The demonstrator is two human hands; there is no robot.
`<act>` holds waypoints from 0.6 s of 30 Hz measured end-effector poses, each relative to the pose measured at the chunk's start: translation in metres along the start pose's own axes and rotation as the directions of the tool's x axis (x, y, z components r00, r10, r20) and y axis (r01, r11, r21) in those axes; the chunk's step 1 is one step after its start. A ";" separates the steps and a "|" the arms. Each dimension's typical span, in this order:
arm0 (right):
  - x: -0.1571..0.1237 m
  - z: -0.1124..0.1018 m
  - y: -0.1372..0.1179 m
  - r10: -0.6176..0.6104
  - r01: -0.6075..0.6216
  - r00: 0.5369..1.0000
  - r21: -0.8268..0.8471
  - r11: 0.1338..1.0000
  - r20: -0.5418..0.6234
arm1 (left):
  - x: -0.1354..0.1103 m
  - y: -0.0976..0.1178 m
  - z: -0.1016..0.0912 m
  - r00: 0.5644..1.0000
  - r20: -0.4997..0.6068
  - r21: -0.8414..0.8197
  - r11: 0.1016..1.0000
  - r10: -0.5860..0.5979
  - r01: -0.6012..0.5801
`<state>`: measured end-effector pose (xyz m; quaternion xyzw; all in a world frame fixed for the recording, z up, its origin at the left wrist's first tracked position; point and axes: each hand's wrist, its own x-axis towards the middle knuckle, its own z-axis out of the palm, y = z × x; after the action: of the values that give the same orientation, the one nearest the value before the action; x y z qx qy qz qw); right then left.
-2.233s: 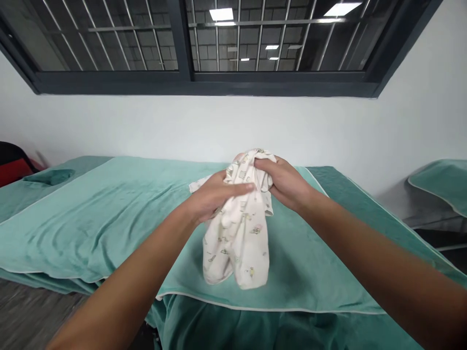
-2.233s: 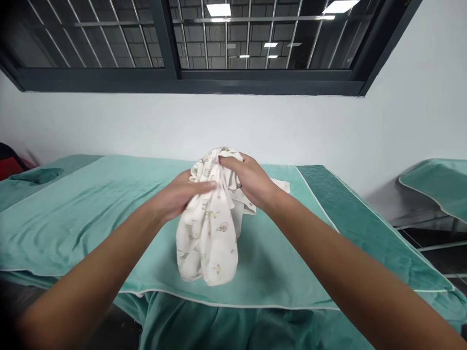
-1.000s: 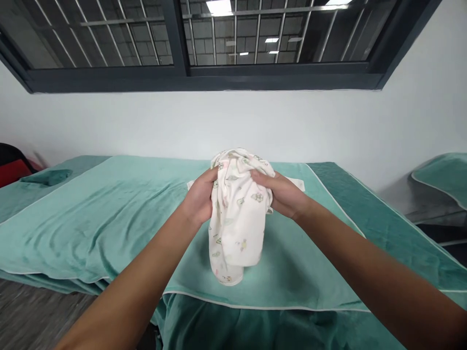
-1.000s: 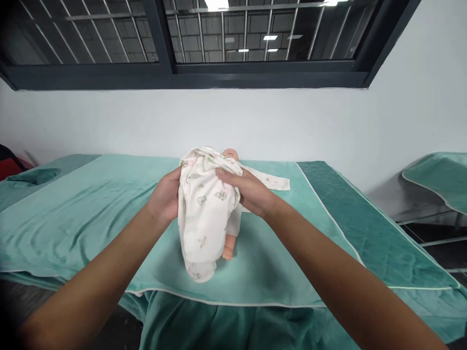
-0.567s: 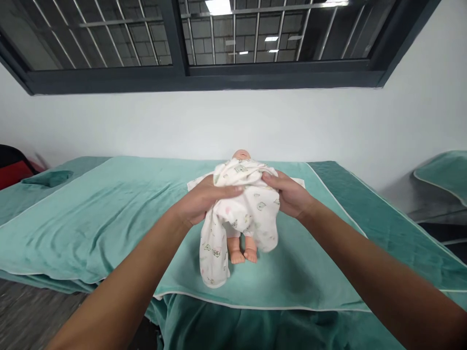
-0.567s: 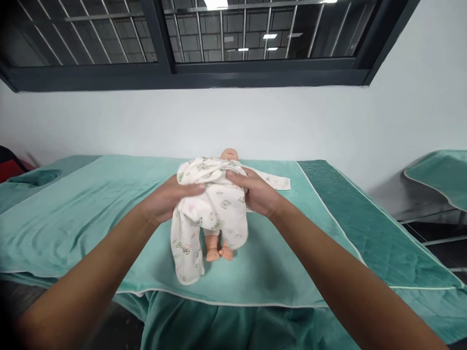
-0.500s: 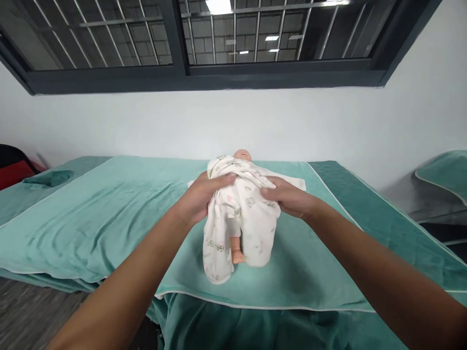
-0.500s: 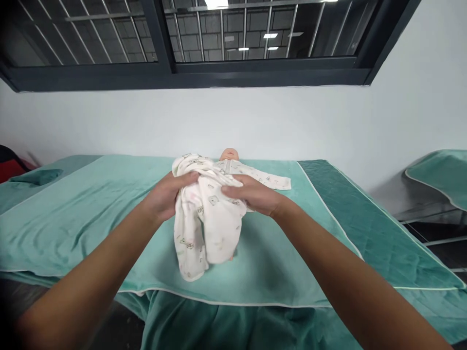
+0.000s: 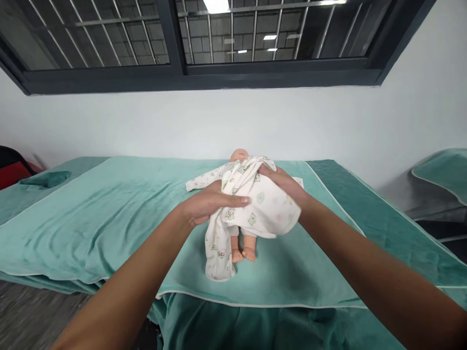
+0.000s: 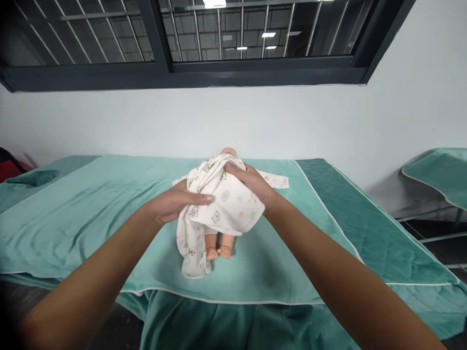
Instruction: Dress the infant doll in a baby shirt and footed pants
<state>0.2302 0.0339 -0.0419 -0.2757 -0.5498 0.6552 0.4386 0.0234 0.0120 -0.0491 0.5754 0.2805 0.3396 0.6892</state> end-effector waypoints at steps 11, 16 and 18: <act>-0.013 -0.007 0.009 0.244 -0.214 0.968 -0.337 0.917 0.050 | 0.010 -0.019 -0.001 0.964 -0.246 -0.151 0.987 -0.098 0.062; -0.056 -0.006 0.073 0.308 -0.341 0.938 -0.256 0.905 -0.159 | 0.002 -0.043 0.001 0.956 -0.130 0.283 0.915 -0.262 0.289; -0.075 -0.005 0.094 0.305 -0.366 0.923 -0.290 0.884 -0.234 | -0.001 -0.053 0.007 0.972 -0.076 0.543 0.809 -0.221 0.226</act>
<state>0.2439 -0.0305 -0.1429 -0.4947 -0.5524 0.5927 0.3144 0.0362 0.0016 -0.0997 0.7097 0.4349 0.1644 0.5293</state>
